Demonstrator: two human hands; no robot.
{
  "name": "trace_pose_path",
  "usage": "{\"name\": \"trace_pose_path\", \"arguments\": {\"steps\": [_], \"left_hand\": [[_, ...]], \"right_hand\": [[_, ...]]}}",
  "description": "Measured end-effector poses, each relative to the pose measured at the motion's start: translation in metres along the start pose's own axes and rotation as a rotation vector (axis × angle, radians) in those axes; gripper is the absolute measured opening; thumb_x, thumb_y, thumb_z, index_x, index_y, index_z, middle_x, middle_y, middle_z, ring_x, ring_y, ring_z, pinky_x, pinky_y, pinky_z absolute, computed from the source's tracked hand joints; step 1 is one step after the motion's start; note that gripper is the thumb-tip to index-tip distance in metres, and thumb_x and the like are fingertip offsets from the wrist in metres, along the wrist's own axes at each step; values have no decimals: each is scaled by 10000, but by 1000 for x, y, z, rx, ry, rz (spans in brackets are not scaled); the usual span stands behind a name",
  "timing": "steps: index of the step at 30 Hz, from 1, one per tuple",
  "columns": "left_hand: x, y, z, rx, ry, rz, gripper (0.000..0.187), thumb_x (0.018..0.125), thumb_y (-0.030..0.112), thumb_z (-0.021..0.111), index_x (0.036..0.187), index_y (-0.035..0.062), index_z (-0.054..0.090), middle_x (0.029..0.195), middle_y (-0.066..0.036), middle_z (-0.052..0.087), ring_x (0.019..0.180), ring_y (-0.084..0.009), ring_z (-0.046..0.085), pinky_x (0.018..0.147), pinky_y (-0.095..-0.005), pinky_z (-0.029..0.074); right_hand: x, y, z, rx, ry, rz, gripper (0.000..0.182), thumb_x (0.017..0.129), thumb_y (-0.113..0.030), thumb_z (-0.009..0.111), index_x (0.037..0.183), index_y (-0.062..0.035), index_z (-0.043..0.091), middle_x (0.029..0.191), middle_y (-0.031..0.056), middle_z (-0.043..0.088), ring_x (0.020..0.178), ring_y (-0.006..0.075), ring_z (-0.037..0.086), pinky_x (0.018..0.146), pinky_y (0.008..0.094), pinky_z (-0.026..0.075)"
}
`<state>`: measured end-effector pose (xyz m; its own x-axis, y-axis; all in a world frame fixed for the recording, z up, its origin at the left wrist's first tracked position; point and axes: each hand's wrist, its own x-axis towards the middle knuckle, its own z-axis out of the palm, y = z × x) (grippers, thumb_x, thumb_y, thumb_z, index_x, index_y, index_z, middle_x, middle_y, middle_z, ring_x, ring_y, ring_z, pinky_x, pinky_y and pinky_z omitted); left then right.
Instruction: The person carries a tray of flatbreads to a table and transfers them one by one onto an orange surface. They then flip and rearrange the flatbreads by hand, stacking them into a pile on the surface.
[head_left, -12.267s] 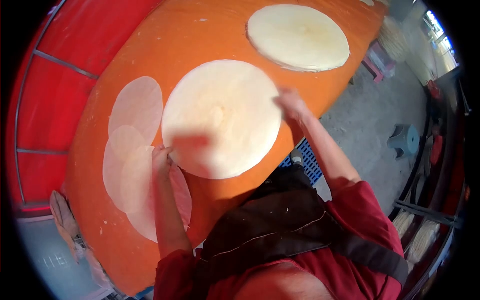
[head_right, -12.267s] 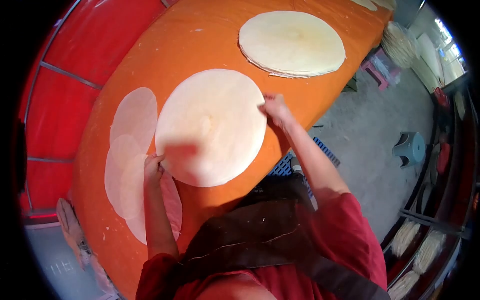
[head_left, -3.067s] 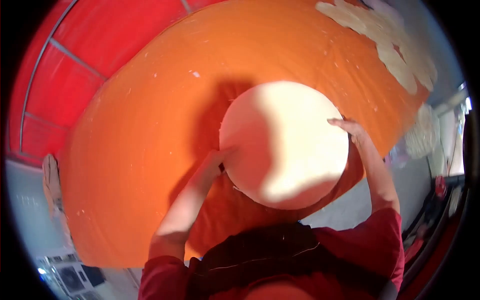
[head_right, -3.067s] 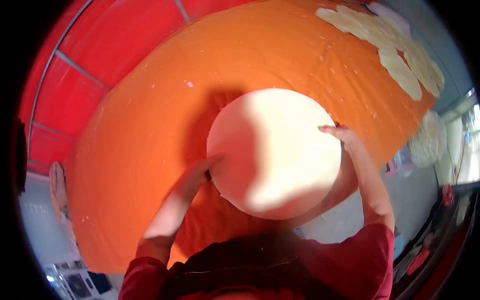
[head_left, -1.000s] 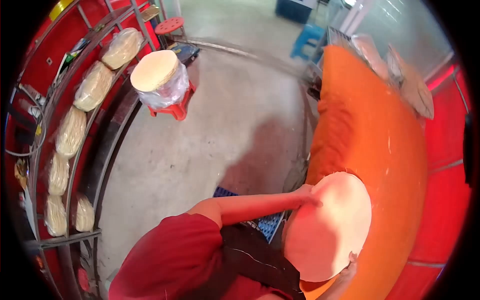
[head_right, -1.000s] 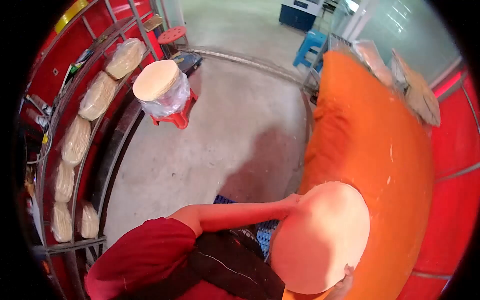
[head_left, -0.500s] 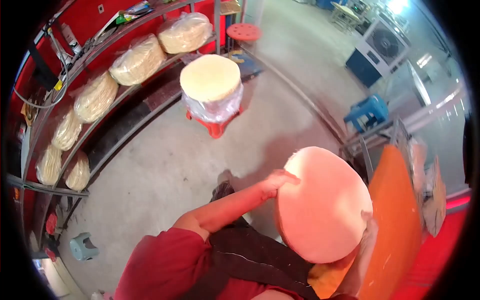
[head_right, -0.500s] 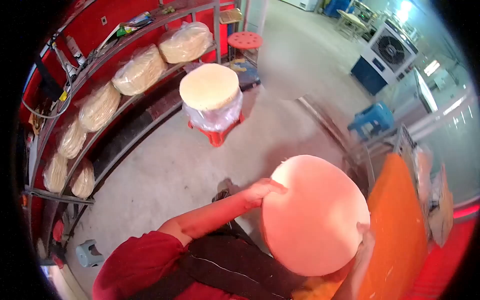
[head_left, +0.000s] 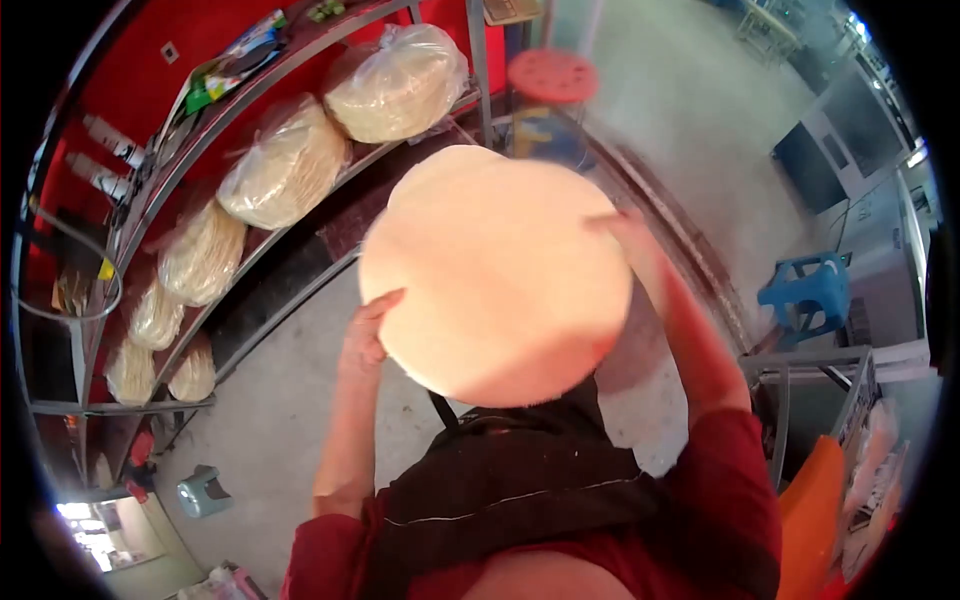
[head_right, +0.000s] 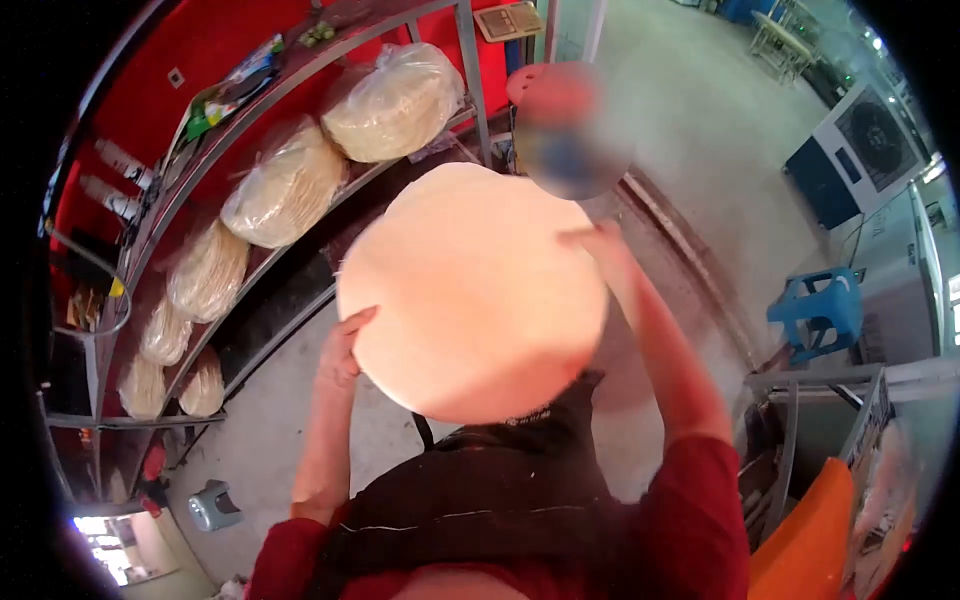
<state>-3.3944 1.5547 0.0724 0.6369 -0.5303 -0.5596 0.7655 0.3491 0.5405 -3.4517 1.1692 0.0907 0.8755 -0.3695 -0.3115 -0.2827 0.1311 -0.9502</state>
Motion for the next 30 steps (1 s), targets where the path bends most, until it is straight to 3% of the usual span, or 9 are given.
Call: {"name": "trace_pose_path", "arguments": {"steps": [5,8,12,16,20,22,25,28,30], "left_hand": [[44,36,1,-105,123,271,424,813,135,476,1190,-13,352,1149,-156,468,1027,-266,484,855,-393,418],[82,35,-1,-53,335,420,444,820,156,462,1209,-10,326,1190,-147,431,1071,-294,441,881,-415,391],[123,18,6,-163,488,474,456,821,164,464,1217,-7,316,1204,-142,413,1088,-291,418,896,-422,371],[188,-23,-1,-290,552,420,449,826,181,465,1217,7,326,1186,-124,432,1070,-273,432,886,-418,375],[255,-136,-99,-295,1031,230,384,824,304,495,1103,41,474,1121,-87,498,1025,-238,472,862,-412,399],[255,-130,-76,-330,935,246,353,829,285,495,1084,42,480,1058,-78,523,980,-215,487,868,-387,396],[255,-99,-28,-294,699,186,344,827,285,508,1068,44,467,1021,-72,519,944,-198,486,885,-373,382],[259,-104,-21,-372,725,154,363,831,286,504,1088,39,433,1051,-84,494,981,-211,466,908,-383,357],[222,-157,-130,-535,340,242,404,843,301,478,1131,30,398,1122,-99,459,1046,-246,433,919,-407,339]], "right_hand": [[165,-50,68,-81,-330,-54,303,529,-119,728,712,91,609,693,153,608,613,207,601,580,299,473],[291,-29,115,-419,-341,-192,480,463,-275,757,772,57,599,789,170,606,751,243,596,674,290,457],[343,-70,141,-612,-587,-144,514,473,-304,717,851,10,566,874,155,576,855,257,561,721,310,441],[406,-13,153,-632,-613,-166,472,487,-302,693,839,-9,580,851,144,582,829,267,565,688,326,441],[463,121,140,-609,-746,-149,423,513,-301,684,846,-49,620,807,141,604,780,251,583,670,331,444],[468,151,129,-557,-766,-16,406,544,-283,685,869,-48,617,812,147,609,757,238,590,684,329,445],[443,101,123,-564,-760,-51,384,548,-283,676,848,-50,624,831,147,608,793,242,586,696,325,442],[456,103,130,-721,-772,-77,452,523,-291,685,888,-37,605,857,154,600,826,257,574,702,325,435],[467,123,129,-656,-746,-31,473,521,-291,683,906,-30,597,867,160,596,830,263,572,699,326,433]]}}
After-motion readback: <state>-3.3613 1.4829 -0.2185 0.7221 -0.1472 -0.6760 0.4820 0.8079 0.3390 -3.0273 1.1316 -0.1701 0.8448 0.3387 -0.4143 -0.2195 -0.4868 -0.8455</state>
